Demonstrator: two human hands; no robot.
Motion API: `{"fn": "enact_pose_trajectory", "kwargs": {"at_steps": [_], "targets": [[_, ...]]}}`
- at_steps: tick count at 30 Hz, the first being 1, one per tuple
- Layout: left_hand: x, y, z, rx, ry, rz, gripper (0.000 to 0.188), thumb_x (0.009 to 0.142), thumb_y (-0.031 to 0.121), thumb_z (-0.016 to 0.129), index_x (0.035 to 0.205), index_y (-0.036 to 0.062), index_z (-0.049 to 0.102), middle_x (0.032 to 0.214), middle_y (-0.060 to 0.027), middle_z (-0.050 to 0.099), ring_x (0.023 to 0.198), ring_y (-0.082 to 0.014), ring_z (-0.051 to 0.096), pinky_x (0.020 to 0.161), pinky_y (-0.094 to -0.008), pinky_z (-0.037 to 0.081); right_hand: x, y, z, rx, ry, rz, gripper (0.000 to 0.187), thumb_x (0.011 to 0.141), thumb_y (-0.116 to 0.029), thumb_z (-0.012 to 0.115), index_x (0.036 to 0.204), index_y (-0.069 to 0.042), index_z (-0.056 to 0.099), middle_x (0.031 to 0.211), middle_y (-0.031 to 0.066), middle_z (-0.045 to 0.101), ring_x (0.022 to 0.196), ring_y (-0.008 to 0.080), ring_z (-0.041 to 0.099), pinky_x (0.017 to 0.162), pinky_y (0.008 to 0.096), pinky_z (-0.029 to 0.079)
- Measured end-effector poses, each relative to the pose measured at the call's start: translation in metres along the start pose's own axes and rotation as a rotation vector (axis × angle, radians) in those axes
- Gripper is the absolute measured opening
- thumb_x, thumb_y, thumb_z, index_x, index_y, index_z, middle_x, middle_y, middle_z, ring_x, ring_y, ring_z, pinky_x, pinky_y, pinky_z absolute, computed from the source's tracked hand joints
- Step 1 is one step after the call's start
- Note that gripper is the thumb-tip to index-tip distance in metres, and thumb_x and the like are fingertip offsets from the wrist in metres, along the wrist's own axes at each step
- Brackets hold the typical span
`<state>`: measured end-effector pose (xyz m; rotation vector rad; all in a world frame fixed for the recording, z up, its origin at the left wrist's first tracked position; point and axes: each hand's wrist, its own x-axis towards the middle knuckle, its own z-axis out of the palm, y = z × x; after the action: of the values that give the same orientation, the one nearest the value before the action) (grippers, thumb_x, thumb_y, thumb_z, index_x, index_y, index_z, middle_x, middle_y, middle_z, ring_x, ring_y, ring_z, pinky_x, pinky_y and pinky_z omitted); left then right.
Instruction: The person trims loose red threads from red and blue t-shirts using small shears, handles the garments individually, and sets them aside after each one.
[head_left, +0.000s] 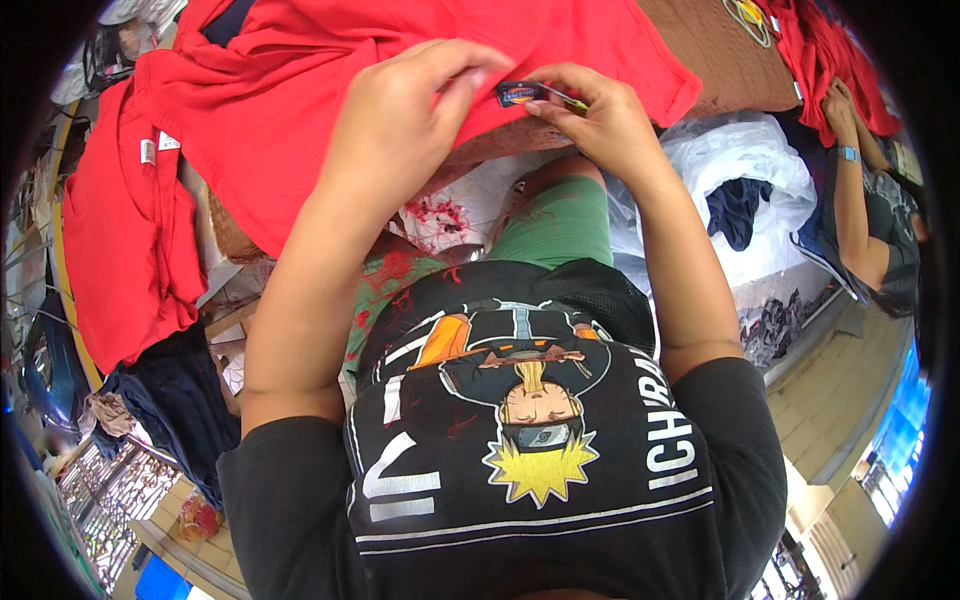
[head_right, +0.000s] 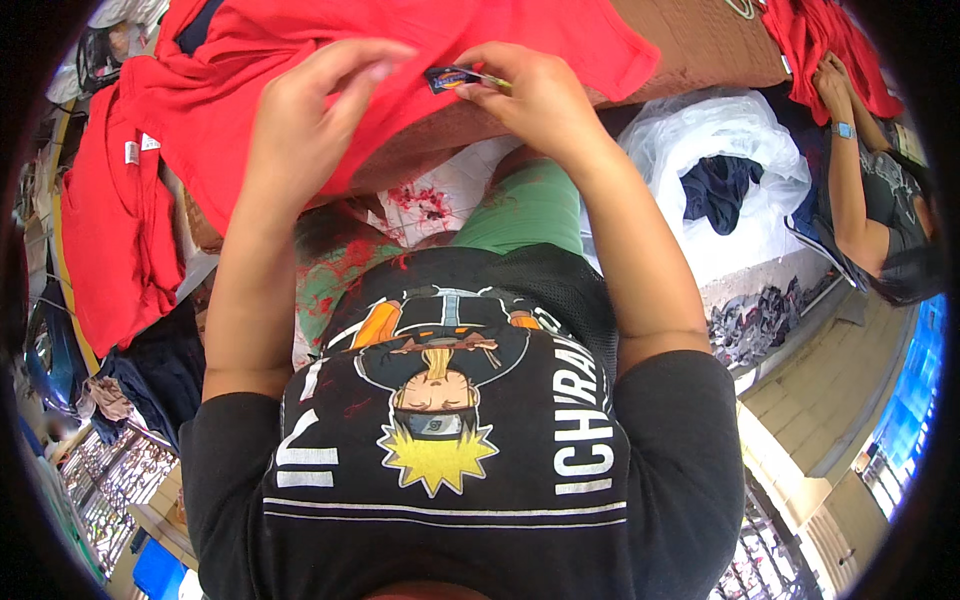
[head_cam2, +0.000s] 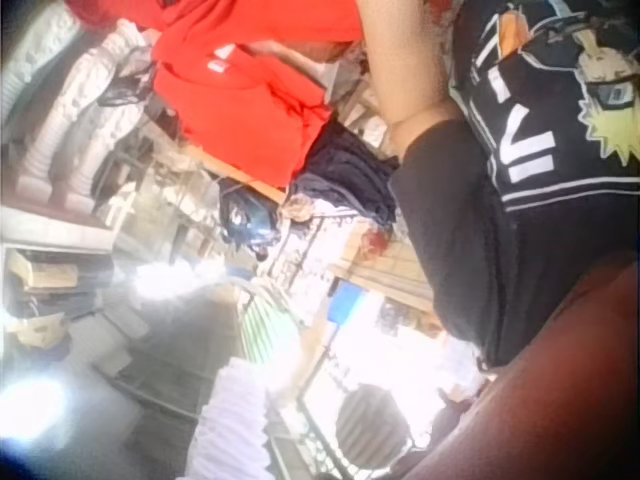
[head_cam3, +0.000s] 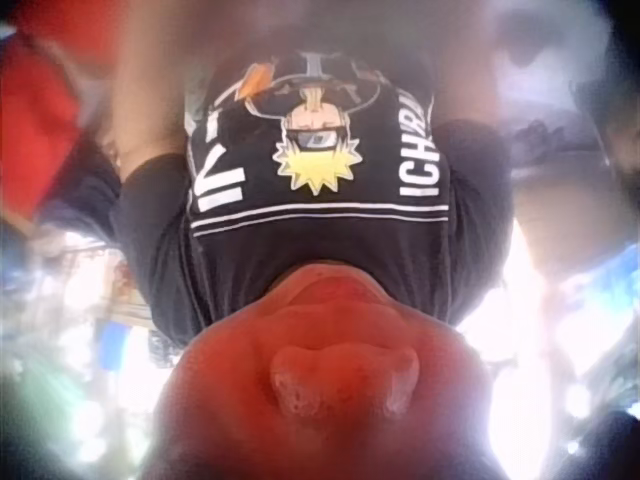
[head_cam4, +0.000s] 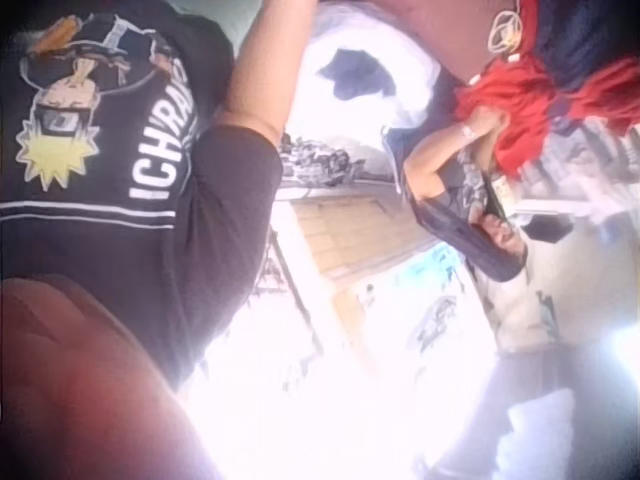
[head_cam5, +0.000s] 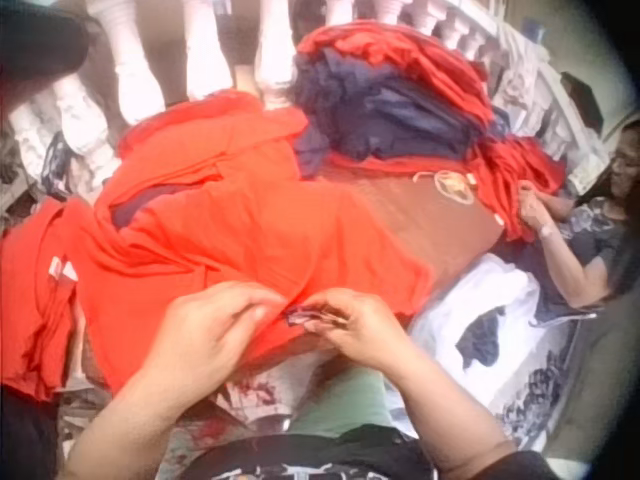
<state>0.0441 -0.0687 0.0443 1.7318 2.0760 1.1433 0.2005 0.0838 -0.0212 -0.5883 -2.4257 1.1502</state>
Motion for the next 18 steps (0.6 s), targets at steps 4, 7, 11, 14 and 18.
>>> {"fn": "enact_pose_trajectory", "kwargs": {"at_steps": [4, 7, 11, 14, 18], "targets": [[0.023, -0.041, 0.043, -0.380, -0.075, -0.228, 0.020, 0.091, 0.006, 0.057, 0.110, 0.0034, 0.066, 0.103, -0.0060, 0.069, 0.095, -0.0137, 0.066, 0.086, -0.0267, 0.051, -0.015, -0.006, -0.001, -0.180, 0.025, -0.213, 0.025, 0.075, 0.000, 0.068, 0.099, -0.008, 0.066, 0.084, 0.0072, 0.062, 0.077, 0.0229, 0.064, 0.068, 0.0321, 0.050], [0.018, -0.051, 0.050, -0.136, -0.098, -0.094, 0.023, 0.087, 0.010, 0.065, 0.110, 0.0050, 0.066, 0.105, -0.0066, 0.067, 0.099, -0.0165, 0.065, 0.088, -0.0290, 0.050, -0.027, -0.003, -0.001, -0.216, 0.024, -0.208, 0.029, 0.070, 0.005, 0.069, 0.096, -0.008, 0.066, 0.084, 0.0059, 0.061, 0.076, 0.0223, 0.063, 0.067, 0.0318, 0.050], [0.009, -0.042, 0.062, 0.156, 0.041, 0.128, 0.029, 0.078, 0.015, 0.074, 0.105, 0.0071, 0.069, 0.104, -0.0064, 0.066, 0.102, -0.0219, 0.062, 0.088, -0.0330, 0.049, -0.032, 0.004, 0.002, -0.223, 0.030, -0.203, 0.029, 0.071, 0.004, 0.069, 0.096, -0.009, 0.067, 0.084, 0.0051, 0.061, 0.076, 0.0213, 0.064, 0.067, 0.0317, 0.051], [0.003, -0.040, 0.069, 0.236, 0.086, 0.132, 0.023, 0.075, 0.015, 0.075, 0.096, 0.0078, 0.072, 0.102, -0.0034, 0.067, 0.098, -0.0237, 0.062, 0.085, -0.0345, 0.050, -0.030, 0.009, 0.002, -0.208, 0.040, -0.219, 0.030, 0.070, -0.003, 0.070, 0.098, -0.013, 0.067, 0.085, 0.0047, 0.061, 0.076, 0.0254, 0.063, 0.064, 0.0358, 0.051], [-0.002, -0.036, 0.069, 0.143, 0.138, 0.095, 0.015, 0.080, 0.013, 0.072, 0.094, 0.0077, 0.072, 0.097, -0.0045, 0.070, 0.089, -0.0196, 0.066, 0.080, -0.0304, 0.052, -0.028, 0.011, 0.001, -0.193, 0.042, -0.236, 0.030, 0.071, -0.006, 0.071, 0.099, -0.015, 0.067, 0.087, 0.0046, 0.062, 0.077, 0.0270, 0.064, 0.064, 0.0366, 0.051]]}}
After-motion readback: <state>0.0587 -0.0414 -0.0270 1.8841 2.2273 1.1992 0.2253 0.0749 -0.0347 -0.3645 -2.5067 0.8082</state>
